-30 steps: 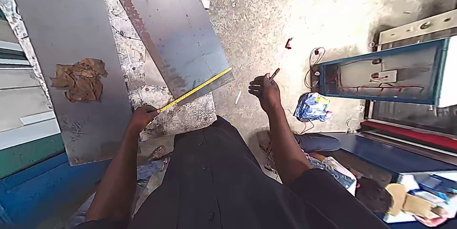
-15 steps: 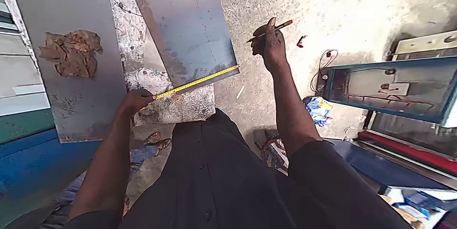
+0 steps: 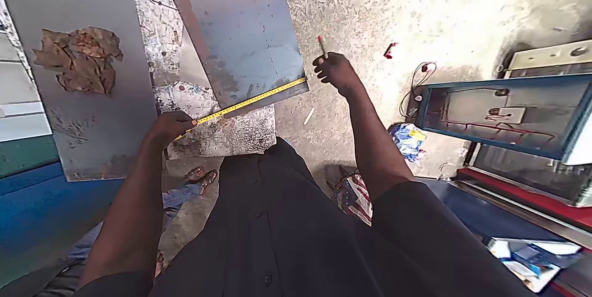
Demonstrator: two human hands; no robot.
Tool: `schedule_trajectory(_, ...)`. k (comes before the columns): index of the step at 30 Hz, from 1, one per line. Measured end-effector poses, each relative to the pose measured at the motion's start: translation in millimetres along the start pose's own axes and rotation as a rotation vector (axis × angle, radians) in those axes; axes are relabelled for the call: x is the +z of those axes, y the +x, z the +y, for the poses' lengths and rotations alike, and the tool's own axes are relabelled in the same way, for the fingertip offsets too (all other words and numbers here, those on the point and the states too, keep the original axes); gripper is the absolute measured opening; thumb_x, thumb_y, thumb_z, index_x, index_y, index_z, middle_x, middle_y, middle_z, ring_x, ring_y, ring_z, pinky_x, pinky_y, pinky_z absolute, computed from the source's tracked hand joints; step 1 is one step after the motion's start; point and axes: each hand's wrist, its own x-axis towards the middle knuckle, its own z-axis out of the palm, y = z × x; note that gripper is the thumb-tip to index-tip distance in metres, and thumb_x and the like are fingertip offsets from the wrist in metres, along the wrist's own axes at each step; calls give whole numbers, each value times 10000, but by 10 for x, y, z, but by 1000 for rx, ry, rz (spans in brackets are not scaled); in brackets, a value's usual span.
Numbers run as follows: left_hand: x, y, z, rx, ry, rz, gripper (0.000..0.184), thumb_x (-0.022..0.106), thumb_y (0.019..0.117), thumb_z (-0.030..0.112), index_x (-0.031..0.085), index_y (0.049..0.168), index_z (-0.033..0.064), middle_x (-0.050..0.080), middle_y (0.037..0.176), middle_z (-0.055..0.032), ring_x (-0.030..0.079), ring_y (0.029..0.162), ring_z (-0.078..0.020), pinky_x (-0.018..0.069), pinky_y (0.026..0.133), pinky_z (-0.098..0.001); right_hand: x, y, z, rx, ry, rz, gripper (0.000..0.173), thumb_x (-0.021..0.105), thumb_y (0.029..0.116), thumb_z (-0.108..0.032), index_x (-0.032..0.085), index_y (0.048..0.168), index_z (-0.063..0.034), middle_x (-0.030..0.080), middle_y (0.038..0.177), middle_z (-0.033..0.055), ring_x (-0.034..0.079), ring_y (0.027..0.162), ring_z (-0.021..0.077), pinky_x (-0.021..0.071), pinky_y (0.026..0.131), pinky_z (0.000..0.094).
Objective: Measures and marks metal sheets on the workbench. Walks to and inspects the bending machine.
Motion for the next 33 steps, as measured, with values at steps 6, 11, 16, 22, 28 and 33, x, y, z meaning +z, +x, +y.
schedule_trajectory(6,-23,-12,26,-16,48,9,271,700,985,359,728,1047,96,688,967,-159,642,849,-297,520,793,-578,290,48,252,37,-337,-25,297,573,1019,-312,704,1038,-47,727,913,112,705,817,251,569,792,517)
schedule_trajectory(11,-7,11,45,-1,59,42,302,700,978,385,726,1035,90,683,931,-172,638,836,-320,514,772,-601,181,-21,205,-190,-246,177,410,501,1057,-433,716,1118,-89,668,996,108,644,891,228,539,834,465)
schedule_trajectory(16,37,73,11,0,167,63,341,680,974,440,730,1052,112,693,955,-187,658,882,-374,503,799,-674,189,23,23,-419,144,-4,382,409,1114,-332,662,1092,-47,549,676,5,518,528,116,486,518,313)
schedule_trajectory(22,69,71,27,10,242,92,389,651,984,477,726,1074,106,697,979,-216,662,934,-426,488,825,-717,284,228,21,-536,68,-219,244,542,1072,-241,655,1086,-25,721,865,24,709,765,101,624,752,337)
schedule_trajectory(28,107,119,-12,-2,250,104,382,642,983,491,724,1059,126,698,956,-195,664,901,-406,491,795,-715,285,288,28,-559,-76,-245,270,557,1061,-302,663,1034,-55,685,802,-2,657,695,63,580,682,298)
schedule_trajectory(33,102,60,80,-24,255,85,382,637,992,471,722,1062,105,695,929,-210,666,855,-421,498,774,-720,267,288,51,-533,-133,-246,270,577,1049,-323,677,1029,-73,693,830,-1,671,754,54,582,743,305)
